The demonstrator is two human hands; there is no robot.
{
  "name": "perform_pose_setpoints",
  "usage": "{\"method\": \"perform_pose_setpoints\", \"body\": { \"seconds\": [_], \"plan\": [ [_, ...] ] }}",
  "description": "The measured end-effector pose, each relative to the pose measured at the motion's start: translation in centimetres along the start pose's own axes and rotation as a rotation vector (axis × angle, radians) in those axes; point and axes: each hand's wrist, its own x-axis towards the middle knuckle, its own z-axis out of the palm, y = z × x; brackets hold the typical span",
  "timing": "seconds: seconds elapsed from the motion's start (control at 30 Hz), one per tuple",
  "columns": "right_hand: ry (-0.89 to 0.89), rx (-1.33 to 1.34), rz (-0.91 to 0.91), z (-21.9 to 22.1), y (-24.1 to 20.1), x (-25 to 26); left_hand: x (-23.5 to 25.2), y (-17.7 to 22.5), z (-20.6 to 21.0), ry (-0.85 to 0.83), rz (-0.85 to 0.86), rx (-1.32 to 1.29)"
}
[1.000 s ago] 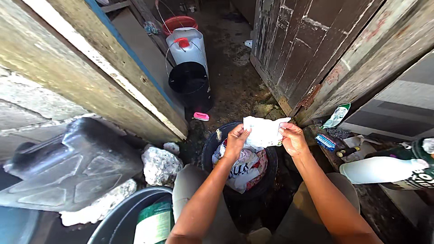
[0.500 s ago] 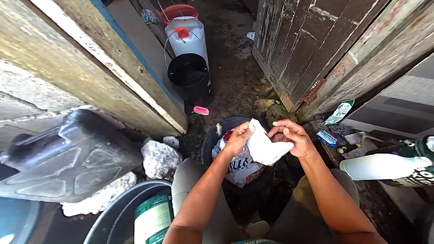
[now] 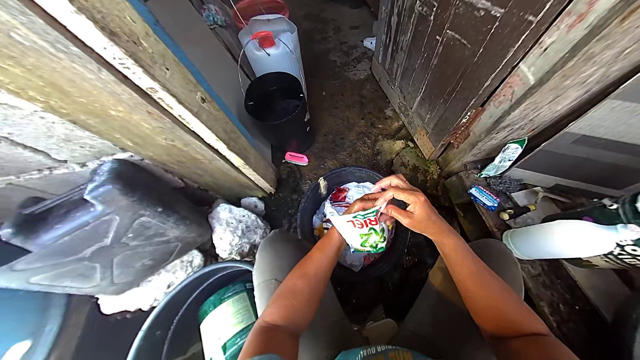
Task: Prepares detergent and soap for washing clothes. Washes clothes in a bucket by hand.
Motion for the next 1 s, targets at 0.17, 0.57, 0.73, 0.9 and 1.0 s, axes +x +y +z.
{"method": "perform_pose_setpoints", "body": {
  "seconds": [0.17,0.57,0.73,0.9,1.0],
  "plan": [
    [-0.001,-0.127,-0.077,-1.0,0.4,-0.1,-0.5,1.6,-0.3,0.006,-0.120,0.227],
    [0.027,0.083,0.466,-2.5,1.5,-0.4,-0.2,2.3,0.0,0.266,-0.048,1.123],
    [0.040,0.170,0.527,-3.1,2.0,-0.6,-0.2,2.7,0.4,0.296,-0.083,1.053],
    [0.011,0.138,0.530,-3.3,2.2,-0.6,-0.4,3.0,0.7,0.294,-0.119,1.047],
    [-0.012,0.097,0.492,-3.0,2.4,-0.7,-0.2,2.7,0.6,0.282,-0.124,1.110]
  ]
}}
